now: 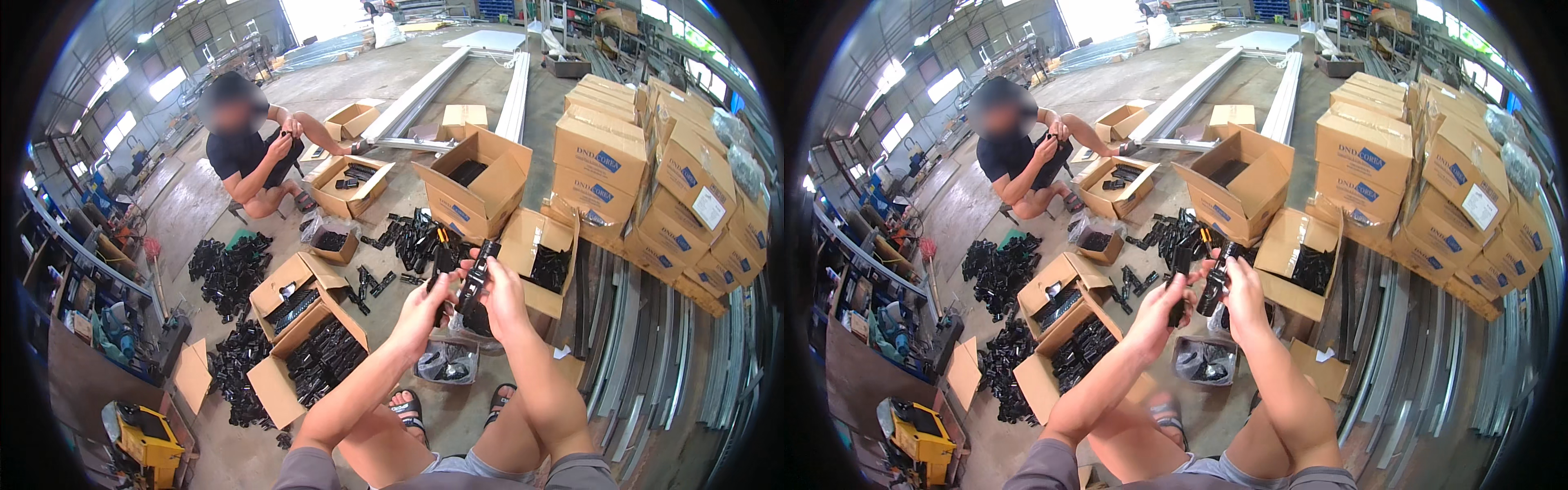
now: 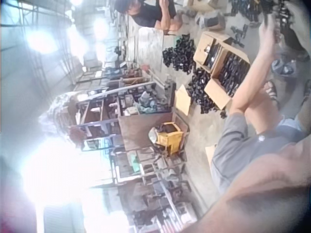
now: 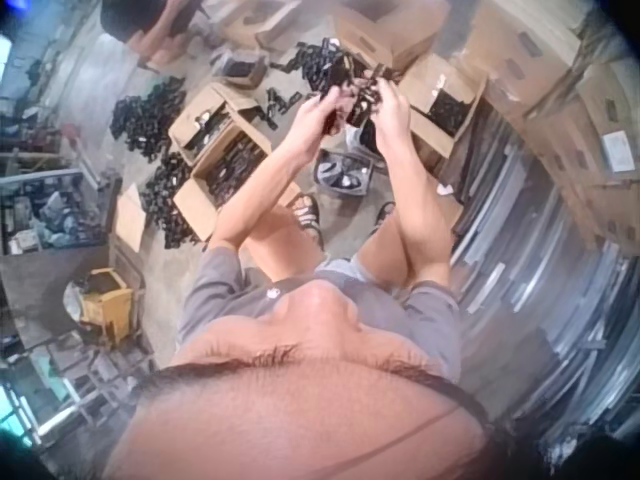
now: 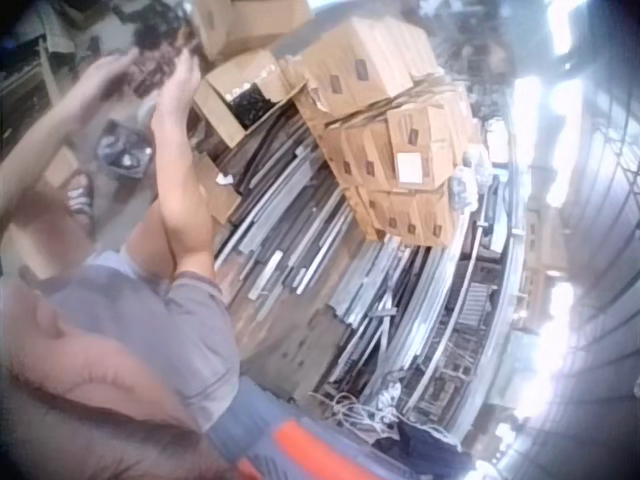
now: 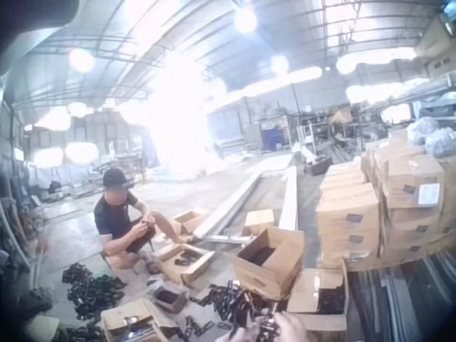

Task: The person sorts black metal joints by hand, taking them from cardboard boxes and placing them into other boxes on the floor.

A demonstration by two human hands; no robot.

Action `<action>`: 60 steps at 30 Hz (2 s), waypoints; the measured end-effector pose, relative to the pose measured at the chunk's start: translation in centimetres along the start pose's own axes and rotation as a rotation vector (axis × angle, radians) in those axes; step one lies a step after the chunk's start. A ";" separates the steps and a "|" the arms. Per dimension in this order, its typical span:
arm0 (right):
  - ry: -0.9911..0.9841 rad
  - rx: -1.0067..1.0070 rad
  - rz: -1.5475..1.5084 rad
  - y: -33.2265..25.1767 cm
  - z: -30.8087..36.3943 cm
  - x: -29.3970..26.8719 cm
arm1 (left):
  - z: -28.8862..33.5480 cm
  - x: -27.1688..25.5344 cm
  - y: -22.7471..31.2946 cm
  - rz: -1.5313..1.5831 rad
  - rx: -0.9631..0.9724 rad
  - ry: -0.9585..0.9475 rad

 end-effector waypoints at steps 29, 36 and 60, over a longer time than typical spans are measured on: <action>-0.217 -0.065 0.682 3.7 1.7 1.3 | 1.7 -2.1 -3.6 0.060 -0.098 -0.248; -0.146 0.040 0.505 4.5 1.5 0.8 | 2.0 -3.0 -3.8 -0.038 -0.111 -0.272; -0.057 0.217 0.520 4.5 -1.7 -2.9 | 1.5 -4.5 -2.4 -0.674 0.045 -0.337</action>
Point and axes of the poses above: each hand's wrist, its own z-axis away from the middle knuckle, its own x-axis out of the palm, y = z × x, the point moved 8 cm from there along -z, towards the middle knuckle, and after that the axes turned 15 degrees about x, right-handed, at the moved point
